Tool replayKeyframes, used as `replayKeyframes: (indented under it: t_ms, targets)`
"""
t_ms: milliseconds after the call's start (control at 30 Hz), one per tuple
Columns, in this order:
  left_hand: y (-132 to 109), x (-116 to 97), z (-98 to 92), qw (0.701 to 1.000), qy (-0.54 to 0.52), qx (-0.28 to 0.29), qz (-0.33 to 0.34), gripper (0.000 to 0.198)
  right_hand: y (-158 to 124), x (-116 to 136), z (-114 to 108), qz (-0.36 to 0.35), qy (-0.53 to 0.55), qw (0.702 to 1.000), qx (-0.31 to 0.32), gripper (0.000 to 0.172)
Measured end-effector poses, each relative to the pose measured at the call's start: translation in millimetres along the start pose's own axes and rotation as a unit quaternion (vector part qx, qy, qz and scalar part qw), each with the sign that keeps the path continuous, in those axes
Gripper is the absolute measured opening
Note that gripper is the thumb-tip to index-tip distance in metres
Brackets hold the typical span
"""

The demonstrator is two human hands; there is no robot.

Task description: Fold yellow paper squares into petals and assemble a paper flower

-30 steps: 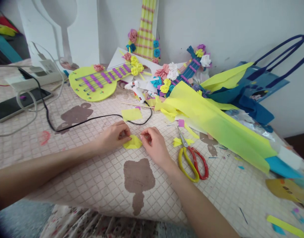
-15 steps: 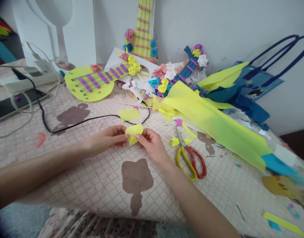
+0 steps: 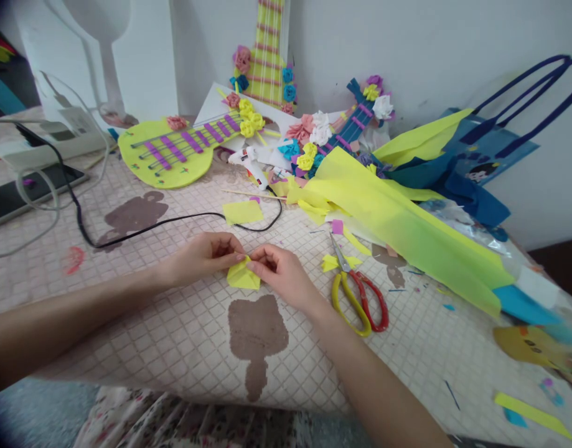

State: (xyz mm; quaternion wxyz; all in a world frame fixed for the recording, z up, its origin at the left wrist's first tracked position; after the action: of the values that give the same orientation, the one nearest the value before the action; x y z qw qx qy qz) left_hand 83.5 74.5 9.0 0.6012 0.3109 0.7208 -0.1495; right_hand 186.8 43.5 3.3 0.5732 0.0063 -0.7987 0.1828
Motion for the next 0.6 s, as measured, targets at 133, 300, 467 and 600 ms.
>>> replayKeyframes:
  t_ms: [133, 300, 467, 600]
  targets:
    - [-0.2, 1.5, -4.0, 1.0, -0.005, -0.019, 0.005, 0.023, 1.9, -5.7, -3.4, 0.023, 0.04, 0.999, 0.001, 0.02]
    - [-0.7, 2.6, -5.5, 1.0, 0.0, -0.023, 0.0, 0.022, 2.5, -5.0, -5.2, 0.015, 0.04, 0.999, -0.005, 0.016]
    - [-0.8, -2.8, -0.8, 1.0, 0.013, 0.007, 0.002, 0.022, -0.3, -0.3, -3.7, -0.008, -0.007, 1.0, -0.023, 0.011]
    - [-1.6, -1.9, 0.9, 0.999, 0.029, 0.02, -0.005, 0.02, -2.1, 1.0, -3.1, -0.016, -0.018, 0.999, -0.026, 0.011]
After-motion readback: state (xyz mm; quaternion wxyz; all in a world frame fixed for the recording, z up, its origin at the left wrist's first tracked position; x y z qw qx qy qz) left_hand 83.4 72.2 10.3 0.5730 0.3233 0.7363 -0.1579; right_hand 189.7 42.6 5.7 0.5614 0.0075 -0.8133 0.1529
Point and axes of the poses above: each hand's wrist, its own y-axis towards the middle knuckle, its own z-axis out of the palm, x = y × z, the point moved 10 cm from there along y, towards the middle knuckle, and after that the axes turned 11 degrees about z, right-handed, at the moved point
